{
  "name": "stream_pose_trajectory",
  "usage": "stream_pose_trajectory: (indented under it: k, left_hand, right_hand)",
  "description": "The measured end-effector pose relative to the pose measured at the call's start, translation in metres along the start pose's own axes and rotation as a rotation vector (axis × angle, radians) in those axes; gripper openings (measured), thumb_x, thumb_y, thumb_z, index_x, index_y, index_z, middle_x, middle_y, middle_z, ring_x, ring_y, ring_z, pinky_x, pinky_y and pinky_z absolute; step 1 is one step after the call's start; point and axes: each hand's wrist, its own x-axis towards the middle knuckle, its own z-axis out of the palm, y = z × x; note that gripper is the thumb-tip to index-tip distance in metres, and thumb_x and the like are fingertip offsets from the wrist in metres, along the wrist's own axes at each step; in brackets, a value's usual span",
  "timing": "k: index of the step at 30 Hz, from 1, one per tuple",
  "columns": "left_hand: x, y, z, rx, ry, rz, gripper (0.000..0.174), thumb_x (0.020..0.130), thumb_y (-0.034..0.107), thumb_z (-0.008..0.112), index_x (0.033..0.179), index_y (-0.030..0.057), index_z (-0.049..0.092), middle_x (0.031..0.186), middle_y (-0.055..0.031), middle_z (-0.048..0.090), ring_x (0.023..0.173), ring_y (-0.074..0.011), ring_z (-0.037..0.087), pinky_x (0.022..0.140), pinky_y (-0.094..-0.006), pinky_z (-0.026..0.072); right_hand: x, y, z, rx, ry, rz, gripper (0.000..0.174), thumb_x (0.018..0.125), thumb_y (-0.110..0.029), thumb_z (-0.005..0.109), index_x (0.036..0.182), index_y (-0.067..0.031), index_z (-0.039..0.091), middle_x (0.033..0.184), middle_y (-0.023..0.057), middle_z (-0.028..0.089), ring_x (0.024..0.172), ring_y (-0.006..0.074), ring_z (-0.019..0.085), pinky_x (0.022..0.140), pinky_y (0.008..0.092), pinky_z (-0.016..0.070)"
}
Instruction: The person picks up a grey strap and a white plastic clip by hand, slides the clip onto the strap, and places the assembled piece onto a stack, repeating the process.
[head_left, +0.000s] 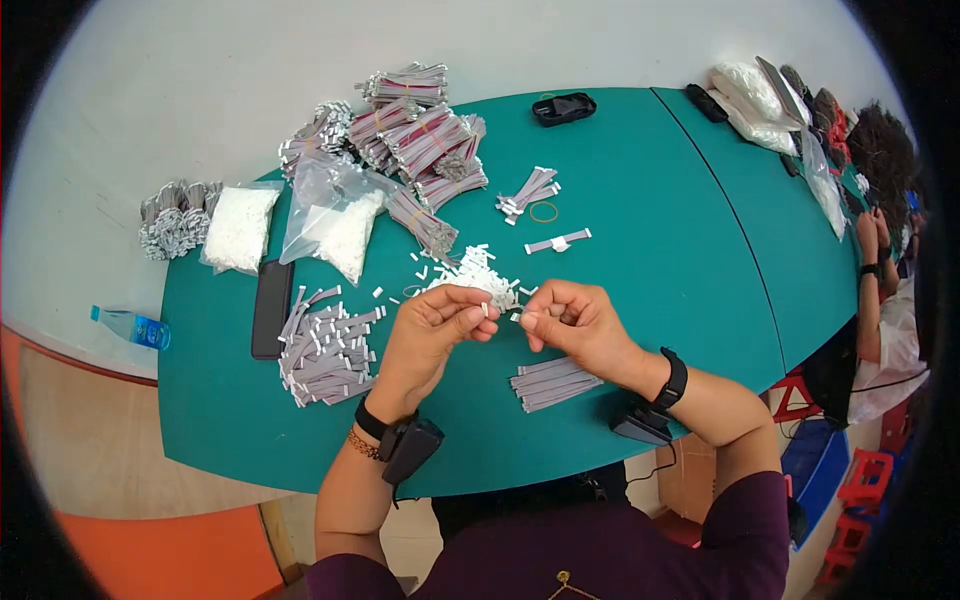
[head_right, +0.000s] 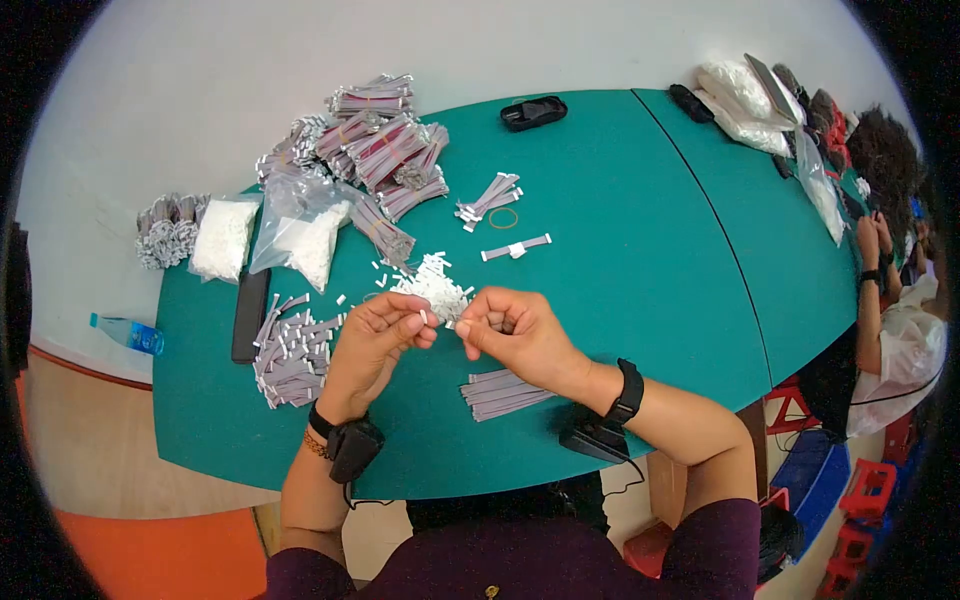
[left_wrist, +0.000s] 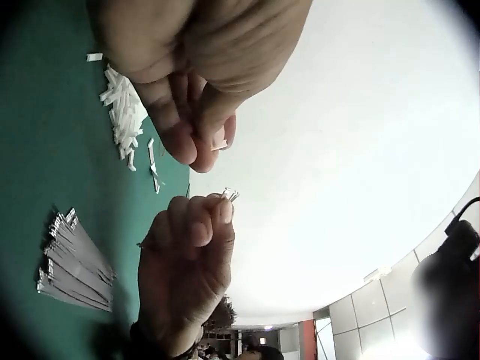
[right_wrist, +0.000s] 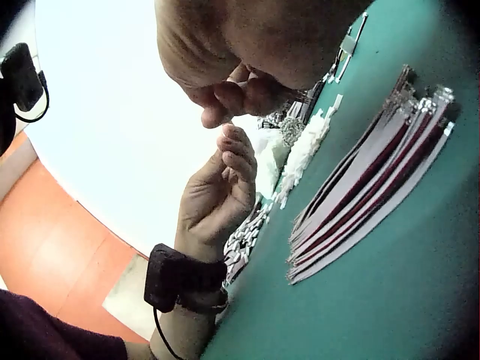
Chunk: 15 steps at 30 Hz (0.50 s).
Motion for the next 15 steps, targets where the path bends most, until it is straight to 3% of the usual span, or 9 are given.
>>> stream_pose_trajectory:
  k: [15]
  left_hand:
    - [-0.002,-0.003,0.011,-0.017,-0.043,-0.054,0.011,0.086,0.004,0.057,0.096,0.0023,0.054,0.089,-0.0075,0.063,0.077,-0.0138,0.061,0.071,-0.0259,0.0501]
  right_hand:
    - [-0.001,-0.003,-0.001,-0.03,-0.033,0.044,0.01,0.088,-0.011,0.059,0.084,-0.003,0.056,0.067,-0.0001,0.059,0.059,0.0014,0.05,0.051,0.0174,0.0368]
